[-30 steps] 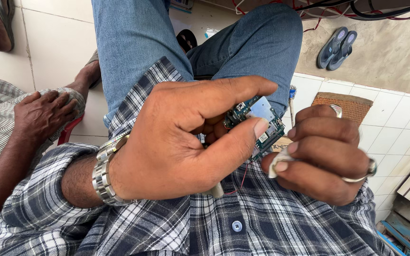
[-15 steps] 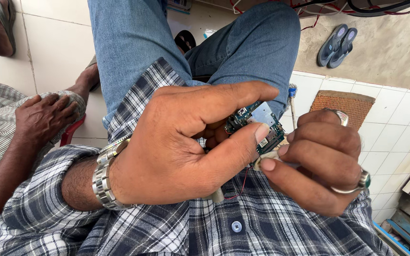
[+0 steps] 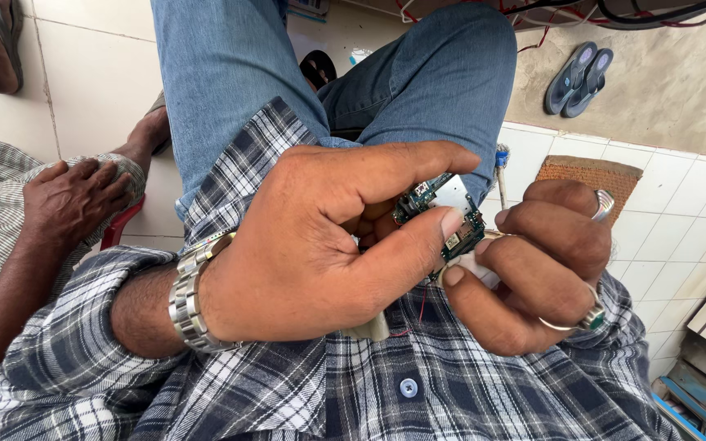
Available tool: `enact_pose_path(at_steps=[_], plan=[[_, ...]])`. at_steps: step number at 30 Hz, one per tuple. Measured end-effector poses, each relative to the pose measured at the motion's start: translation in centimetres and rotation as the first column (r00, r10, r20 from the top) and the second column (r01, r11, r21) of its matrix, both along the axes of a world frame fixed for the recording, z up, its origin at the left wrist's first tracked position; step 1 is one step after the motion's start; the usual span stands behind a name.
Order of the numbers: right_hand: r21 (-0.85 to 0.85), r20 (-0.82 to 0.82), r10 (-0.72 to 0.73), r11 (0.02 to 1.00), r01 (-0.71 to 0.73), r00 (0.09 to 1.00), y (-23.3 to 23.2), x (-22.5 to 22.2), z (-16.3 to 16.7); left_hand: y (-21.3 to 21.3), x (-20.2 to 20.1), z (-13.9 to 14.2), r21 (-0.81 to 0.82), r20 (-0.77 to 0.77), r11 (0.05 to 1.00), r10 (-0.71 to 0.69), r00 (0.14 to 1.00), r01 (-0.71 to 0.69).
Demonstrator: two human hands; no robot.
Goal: The person sits on the floor holding a small circuit board and solders points on it with a soldering iron. They periodically wipe the board with a cloth or tissue, reach up to the workbench above them for items, and continue soldering the board on their lap.
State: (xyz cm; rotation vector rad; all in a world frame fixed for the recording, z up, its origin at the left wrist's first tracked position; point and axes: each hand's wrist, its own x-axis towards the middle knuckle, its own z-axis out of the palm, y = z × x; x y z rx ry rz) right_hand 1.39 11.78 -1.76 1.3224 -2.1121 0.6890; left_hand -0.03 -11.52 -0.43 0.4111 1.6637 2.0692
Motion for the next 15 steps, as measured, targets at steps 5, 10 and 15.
enact_pose_path(at_steps=[5,10,15], plan=[[0.024,-0.019,-0.071,0.997,0.071,0.997,-0.3,-0.4,0.6,0.2,-0.2,-0.2,0.052,0.122,0.999,0.000,0.993,-0.006],[0.081,0.043,-0.065,0.995,0.061,0.997,-0.4,-1.1,1.5,0.2,-1.3,0.5,0.013,0.233,1.000,0.020,0.972,-0.024],[0.066,0.081,-0.063,0.996,0.058,0.995,-1.0,-1.6,1.9,0.2,-1.7,0.3,0.035,0.225,0.999,0.012,0.974,-0.020]])
